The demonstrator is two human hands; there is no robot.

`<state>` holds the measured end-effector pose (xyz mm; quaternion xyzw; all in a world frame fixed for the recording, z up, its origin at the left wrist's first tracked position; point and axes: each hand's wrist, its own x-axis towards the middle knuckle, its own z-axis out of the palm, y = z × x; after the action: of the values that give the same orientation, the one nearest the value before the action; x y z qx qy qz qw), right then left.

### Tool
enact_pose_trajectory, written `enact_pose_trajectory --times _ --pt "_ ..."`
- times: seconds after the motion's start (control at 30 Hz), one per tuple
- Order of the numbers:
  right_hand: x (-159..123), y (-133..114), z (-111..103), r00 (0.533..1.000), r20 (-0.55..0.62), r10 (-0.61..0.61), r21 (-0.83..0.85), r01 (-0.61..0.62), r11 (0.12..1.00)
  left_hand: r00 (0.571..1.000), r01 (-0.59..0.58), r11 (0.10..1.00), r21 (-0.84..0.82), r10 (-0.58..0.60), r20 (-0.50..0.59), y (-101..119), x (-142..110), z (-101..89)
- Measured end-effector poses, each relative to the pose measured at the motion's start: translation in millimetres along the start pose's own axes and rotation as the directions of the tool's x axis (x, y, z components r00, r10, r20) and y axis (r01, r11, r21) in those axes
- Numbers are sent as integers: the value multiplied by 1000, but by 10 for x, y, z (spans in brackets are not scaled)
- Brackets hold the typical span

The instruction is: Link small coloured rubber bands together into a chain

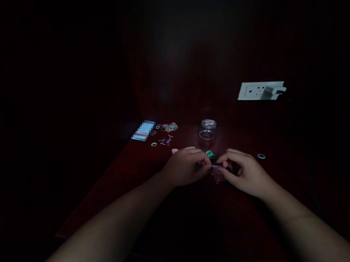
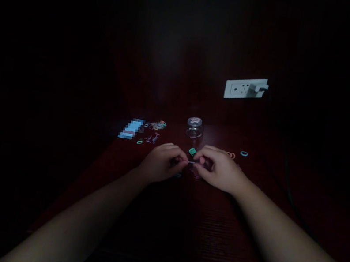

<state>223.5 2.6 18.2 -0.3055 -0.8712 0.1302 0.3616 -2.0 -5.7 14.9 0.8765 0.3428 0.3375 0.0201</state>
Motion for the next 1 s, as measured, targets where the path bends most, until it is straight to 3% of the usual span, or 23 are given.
enact_pose_trajectory --times 1.0 --pt "11 -8 16 1000 14 3 38 -4 999 1000 -4 1000 -19 4 9 9 11 -2"
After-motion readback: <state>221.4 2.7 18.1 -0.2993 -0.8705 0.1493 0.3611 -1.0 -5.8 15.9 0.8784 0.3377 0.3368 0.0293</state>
